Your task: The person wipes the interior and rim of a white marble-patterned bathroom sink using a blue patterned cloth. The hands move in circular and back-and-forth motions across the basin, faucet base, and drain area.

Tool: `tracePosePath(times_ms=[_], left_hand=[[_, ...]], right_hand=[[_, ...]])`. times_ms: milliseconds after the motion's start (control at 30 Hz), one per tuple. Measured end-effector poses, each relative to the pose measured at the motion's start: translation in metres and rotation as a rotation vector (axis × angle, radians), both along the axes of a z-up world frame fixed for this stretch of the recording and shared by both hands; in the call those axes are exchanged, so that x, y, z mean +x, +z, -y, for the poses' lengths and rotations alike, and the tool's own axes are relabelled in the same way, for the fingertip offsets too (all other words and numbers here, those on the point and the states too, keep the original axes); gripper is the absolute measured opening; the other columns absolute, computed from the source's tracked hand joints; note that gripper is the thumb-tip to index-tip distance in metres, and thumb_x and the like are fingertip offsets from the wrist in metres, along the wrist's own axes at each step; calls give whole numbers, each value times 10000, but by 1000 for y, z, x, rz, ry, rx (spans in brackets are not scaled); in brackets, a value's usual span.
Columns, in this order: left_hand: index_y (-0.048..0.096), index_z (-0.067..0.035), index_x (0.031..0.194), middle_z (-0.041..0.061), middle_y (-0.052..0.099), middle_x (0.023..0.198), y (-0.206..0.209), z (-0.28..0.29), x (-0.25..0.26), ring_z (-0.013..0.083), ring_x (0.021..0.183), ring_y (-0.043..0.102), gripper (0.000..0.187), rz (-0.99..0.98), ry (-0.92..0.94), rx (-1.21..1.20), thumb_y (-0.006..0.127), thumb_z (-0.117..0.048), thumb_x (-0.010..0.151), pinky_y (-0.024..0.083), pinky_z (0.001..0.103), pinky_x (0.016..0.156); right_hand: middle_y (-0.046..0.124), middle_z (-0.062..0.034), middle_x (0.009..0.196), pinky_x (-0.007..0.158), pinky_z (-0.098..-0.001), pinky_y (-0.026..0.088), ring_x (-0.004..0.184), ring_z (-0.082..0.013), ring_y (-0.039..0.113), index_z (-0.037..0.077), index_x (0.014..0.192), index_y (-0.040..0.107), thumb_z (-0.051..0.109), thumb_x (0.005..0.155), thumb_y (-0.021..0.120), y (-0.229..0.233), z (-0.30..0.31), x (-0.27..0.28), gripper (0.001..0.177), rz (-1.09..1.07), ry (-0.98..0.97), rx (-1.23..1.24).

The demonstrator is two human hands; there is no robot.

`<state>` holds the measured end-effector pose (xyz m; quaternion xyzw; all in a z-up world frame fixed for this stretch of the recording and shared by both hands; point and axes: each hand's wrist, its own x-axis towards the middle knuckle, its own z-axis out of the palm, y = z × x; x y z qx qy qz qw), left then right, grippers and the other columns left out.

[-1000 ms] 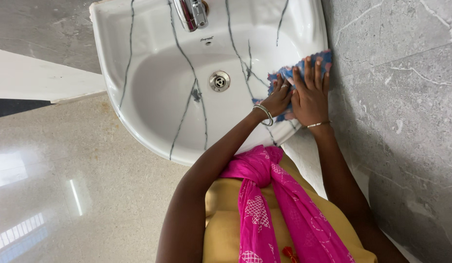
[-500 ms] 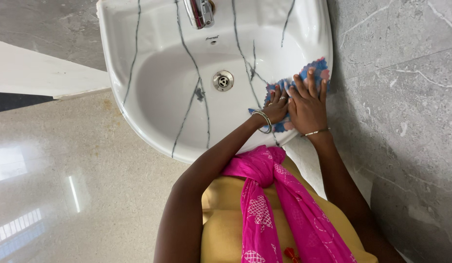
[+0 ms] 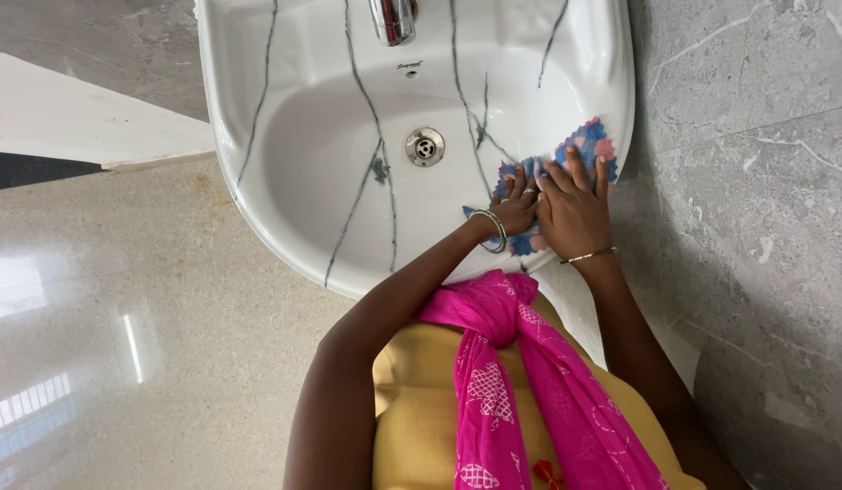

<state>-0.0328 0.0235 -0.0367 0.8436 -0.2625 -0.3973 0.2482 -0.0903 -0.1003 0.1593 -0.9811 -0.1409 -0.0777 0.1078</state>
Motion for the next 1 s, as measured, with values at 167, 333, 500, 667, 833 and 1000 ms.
tracePosePath(times_ms=[167, 333, 500, 667, 833, 1000], left_hand=[[31, -175, 1657, 211, -201, 1684, 3, -8, 7, 464, 1547, -93, 713, 10, 40, 29, 315, -456, 1066, 150, 716, 1174], [19, -184, 1648, 170, -214, 1715, 4, -12, 6, 450, 1602, -129, 679, 106, -53, 91, 295, -449, 1086, 189, 740, 1148], [-98, -210, 1645, 187, -233, 1687, 9, -18, 1, 464, 1550, -84, 755, -17, 38, 68, 273, -516, 1062, 165, 724, 1162], [-90, -231, 1633, 183, -218, 1704, 12, -24, 7, 471, 1568, -111, 780, 82, 49, 92, 299, -572, 1049, 95, 712, 1183], [-131, -223, 1634, 203, -227, 1688, 15, -30, 2, 482, 1553, -108, 805, -23, 51, 122, 274, -594, 1046, 80, 715, 1185], [-141, -215, 1633, 216, -235, 1686, 19, -35, 3, 479, 1559, -93, 826, 30, -1, 173, 299, -585, 1038, 98, 711, 1181]], right_hand=[[646, -100, 1420, 1307, -552, 34, 1500, -309, 438, 36, 1335, 706, 221, 1031, 537, 1, -5, 7, 393, -33, 14, -35], [656, -84, 1417, 1300, -556, 15, 1483, -295, 459, 38, 1351, 687, 252, 1020, 541, -2, -5, 10, 421, -43, 28, -117], [647, -87, 1449, 1284, -563, 8, 1465, -306, 458, 50, 1349, 676, 268, 1006, 524, -5, -8, 4, 434, -47, 34, -137], [654, -98, 1420, 1282, -580, 4, 1440, -288, 485, 102, 1384, 673, 274, 985, 521, -15, -7, 17, 461, -89, 78, -182], [678, -56, 1362, 1275, -602, 1, 1426, -270, 509, 141, 1299, 708, 303, 1008, 520, -15, -5, 13, 382, -187, 132, -196], [667, -24, 1384, 1275, -602, 30, 1397, -233, 515, 171, 1254, 730, 330, 987, 521, -16, -11, 18, 374, -295, 169, -217]])
